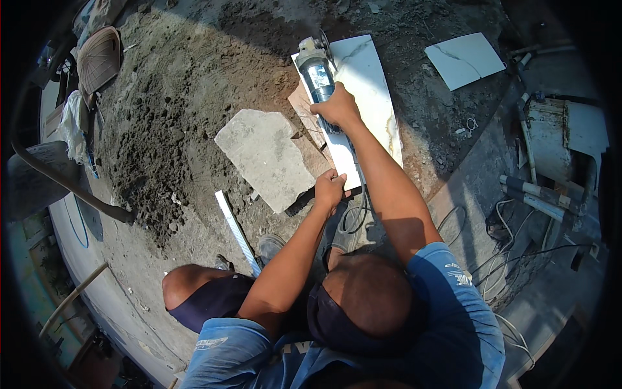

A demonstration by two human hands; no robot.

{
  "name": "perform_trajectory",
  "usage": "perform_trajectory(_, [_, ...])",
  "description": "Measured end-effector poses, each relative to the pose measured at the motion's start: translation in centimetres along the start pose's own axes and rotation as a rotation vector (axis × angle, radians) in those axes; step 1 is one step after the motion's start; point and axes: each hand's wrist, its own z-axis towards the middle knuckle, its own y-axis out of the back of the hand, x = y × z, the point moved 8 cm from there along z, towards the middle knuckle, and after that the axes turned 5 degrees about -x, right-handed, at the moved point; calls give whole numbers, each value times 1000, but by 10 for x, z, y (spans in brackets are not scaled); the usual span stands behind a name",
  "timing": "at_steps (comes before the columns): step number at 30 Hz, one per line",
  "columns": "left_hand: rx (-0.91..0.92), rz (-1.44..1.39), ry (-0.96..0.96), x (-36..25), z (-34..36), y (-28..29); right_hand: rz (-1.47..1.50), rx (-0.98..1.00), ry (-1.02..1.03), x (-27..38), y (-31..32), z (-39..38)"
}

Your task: The person plugs an angle grinder into an electrical extension socket and cuts tiles along marked lines using the angle grinder.

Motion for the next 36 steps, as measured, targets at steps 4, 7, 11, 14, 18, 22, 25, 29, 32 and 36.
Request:
perform_trajectory(4, [-11,35,-20,2,3,3,1,1,-2,0,0,-3])
perform_trajectory(7, [-5,37,-26,1,2,3,-2,-2,0,-2,-1,-4])
perform_trajectory(11, [-13,16,-11,1,1,3,-2,4,5,-4,-2,-5])
perform_trajectory(14, [-13,6,-14,0,1,4,4,8,2,-3,-2,-8])
perform_trajectory(18, [-3,23,-8,0,0,2,-10,3,2,-7,0,-9])
perform_trajectory(22, [-9,31,-15,-1,0,3,-18,3,-2,-8,0,-11])
perform_trajectory(25, [-19,17,-19,-1,0,2,-20,6,-2,-9,1,-12])
perform_trajectory(29, [-19,29,-26,0,2,4,-12,4,4,-8,0,-14])
perform_trajectory(32, [-8,23,-32,-2,0,2,-22,9,-5,-11,1,-14])
perform_trajectory(36, [-3,13,-23,-2,-2,1,-18,10,-11,-14,1,-16])
